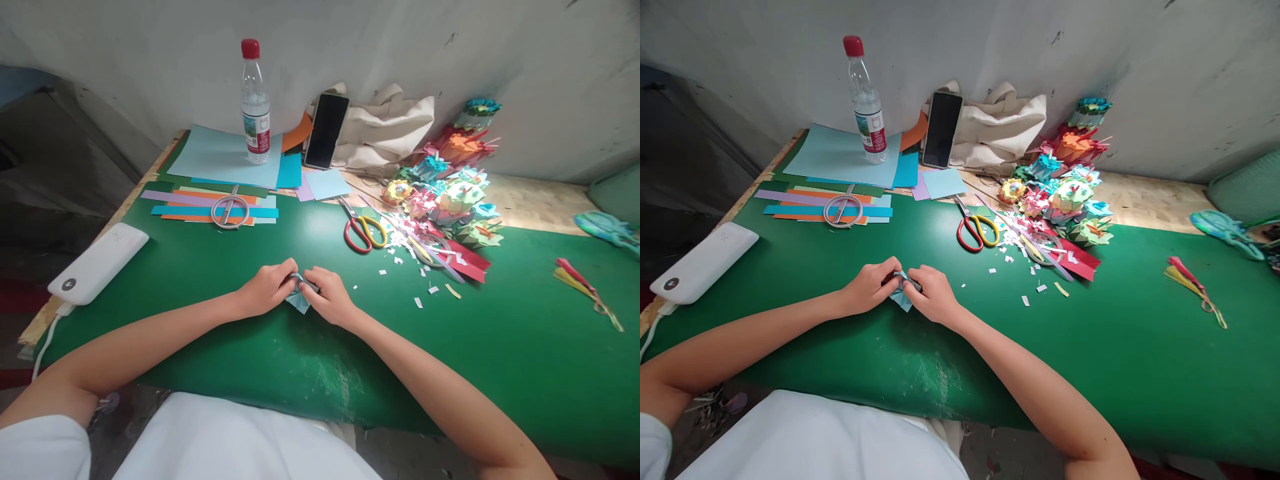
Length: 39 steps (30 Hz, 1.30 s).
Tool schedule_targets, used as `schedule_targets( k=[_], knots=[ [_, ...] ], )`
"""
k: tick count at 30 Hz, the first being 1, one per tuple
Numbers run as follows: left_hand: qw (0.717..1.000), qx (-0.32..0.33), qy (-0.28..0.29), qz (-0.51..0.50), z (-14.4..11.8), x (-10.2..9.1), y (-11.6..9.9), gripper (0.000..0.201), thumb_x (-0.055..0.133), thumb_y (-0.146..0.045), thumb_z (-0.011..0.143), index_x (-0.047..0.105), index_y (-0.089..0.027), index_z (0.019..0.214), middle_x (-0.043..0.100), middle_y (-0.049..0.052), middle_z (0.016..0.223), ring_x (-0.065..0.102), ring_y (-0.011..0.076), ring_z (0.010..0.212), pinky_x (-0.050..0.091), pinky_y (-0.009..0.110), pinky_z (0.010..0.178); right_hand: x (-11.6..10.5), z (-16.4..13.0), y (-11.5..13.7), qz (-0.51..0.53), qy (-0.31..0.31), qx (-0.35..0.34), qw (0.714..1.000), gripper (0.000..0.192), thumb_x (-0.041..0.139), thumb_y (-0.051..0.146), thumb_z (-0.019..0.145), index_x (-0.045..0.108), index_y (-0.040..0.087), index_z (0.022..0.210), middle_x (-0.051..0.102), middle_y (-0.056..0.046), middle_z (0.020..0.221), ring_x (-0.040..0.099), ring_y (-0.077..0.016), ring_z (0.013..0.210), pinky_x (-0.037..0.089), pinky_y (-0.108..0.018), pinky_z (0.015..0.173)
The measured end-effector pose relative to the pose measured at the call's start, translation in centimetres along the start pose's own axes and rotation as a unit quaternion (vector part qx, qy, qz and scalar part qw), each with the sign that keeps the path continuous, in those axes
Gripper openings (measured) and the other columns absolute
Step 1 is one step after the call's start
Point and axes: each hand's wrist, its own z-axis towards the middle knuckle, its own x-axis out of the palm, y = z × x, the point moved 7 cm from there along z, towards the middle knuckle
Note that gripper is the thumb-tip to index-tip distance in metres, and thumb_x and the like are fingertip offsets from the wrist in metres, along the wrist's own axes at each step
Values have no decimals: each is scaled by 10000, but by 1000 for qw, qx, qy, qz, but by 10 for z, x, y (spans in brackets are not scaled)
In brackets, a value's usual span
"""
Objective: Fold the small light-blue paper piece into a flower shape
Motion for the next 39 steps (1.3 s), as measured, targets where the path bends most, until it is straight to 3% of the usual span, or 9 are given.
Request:
schedule_targets(
  k=[11, 39],
  knots=[
    [994, -48, 23, -92, 2, 1, 9, 125, 425, -292, 938, 408, -204, 851, 527, -85, 625, 579, 67, 502, 434, 170, 513, -2, -1, -2, 29, 3, -12, 999, 454, 274, 453, 1007, 300, 191, 637, 358, 20, 585, 366, -111, 598, 273, -265, 602],
    [994, -44, 44, -91, 2, 1, 6, 74, 412, -250, 912, 402, -204, 855, 509, -89, 616, 534, 61, 509, 399, 174, 530, 0, 0, -1, 22, 15, -11, 1000, 443, 336, 436, 992, 326, 190, 624, 368, 21, 559, 380, -110, 604, 269, -263, 594]
  ],
)
